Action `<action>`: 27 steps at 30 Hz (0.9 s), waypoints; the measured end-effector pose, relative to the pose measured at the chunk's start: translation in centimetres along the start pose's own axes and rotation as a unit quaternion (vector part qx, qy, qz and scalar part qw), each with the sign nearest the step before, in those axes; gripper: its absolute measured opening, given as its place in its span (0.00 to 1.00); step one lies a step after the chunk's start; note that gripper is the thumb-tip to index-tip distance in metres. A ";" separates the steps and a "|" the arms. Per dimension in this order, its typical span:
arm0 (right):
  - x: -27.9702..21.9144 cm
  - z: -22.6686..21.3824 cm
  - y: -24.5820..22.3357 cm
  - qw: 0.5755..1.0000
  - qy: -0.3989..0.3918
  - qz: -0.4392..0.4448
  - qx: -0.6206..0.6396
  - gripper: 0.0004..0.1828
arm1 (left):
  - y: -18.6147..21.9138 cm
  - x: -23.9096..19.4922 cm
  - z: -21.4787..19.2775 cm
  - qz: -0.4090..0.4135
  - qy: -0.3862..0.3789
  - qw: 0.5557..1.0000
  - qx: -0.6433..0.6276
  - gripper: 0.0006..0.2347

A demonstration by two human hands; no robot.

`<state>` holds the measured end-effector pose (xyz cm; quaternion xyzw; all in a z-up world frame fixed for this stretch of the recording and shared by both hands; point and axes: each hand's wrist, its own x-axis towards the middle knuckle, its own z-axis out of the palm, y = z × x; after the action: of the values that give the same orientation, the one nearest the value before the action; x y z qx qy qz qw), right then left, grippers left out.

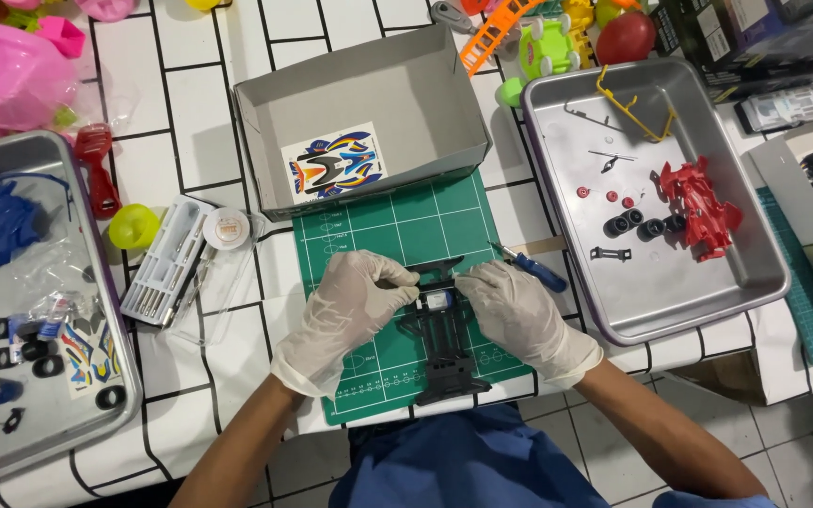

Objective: Assembling a toy car chassis by inserting batteries and testing the motor functionality.

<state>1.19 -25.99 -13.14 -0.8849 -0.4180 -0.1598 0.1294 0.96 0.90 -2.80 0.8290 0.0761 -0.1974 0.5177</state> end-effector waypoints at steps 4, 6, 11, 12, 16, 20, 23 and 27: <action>0.0 -1.2 -0.7 0.897 0.044 0.115 0.424 0.15 | 0.9 -0.8 -0.8 0.011 -0.010 1.000 0.000 0.05; -1.6 1.0 0.0 0.997 -0.055 0.051 0.004 0.20 | 1.5 -1.0 -1.0 -0.015 -0.019 1.000 0.003 0.05; 0.0 -2.6 0.2 0.992 -0.107 0.040 -0.053 0.20 | 0.9 -1.4 -1.1 0.025 -0.023 0.999 0.001 0.09; 0.3 -3.4 0.4 0.990 -0.118 0.030 -0.074 0.20 | 0.8 -1.5 -1.1 0.033 -0.027 0.999 0.002 0.10; -1.0 -2.1 1.0 0.982 -0.161 0.017 -0.096 0.17 | -0.3 -1.3 -0.4 0.047 -0.025 0.998 0.022 0.11; -0.2 -2.5 0.7 0.981 -0.161 -0.015 -0.111 0.11 | -1.2 -1.0 -0.3 0.096 -0.021 0.994 0.041 0.12; 0.0 -2.8 0.4 0.983 -0.157 -0.007 -0.094 0.12 | -1.4 -1.6 -0.4 0.157 -0.001 0.986 0.057 0.11; -1.5 -0.6 1.5 0.991 -0.117 0.018 -0.057 0.14 | -1.7 -2.1 -0.5 0.214 0.032 0.976 0.028 0.10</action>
<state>1.35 -28.21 -13.29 -0.9108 -0.4047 -0.0760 0.0317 -1.43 2.26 -3.15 0.8460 -0.0919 -0.0569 0.5221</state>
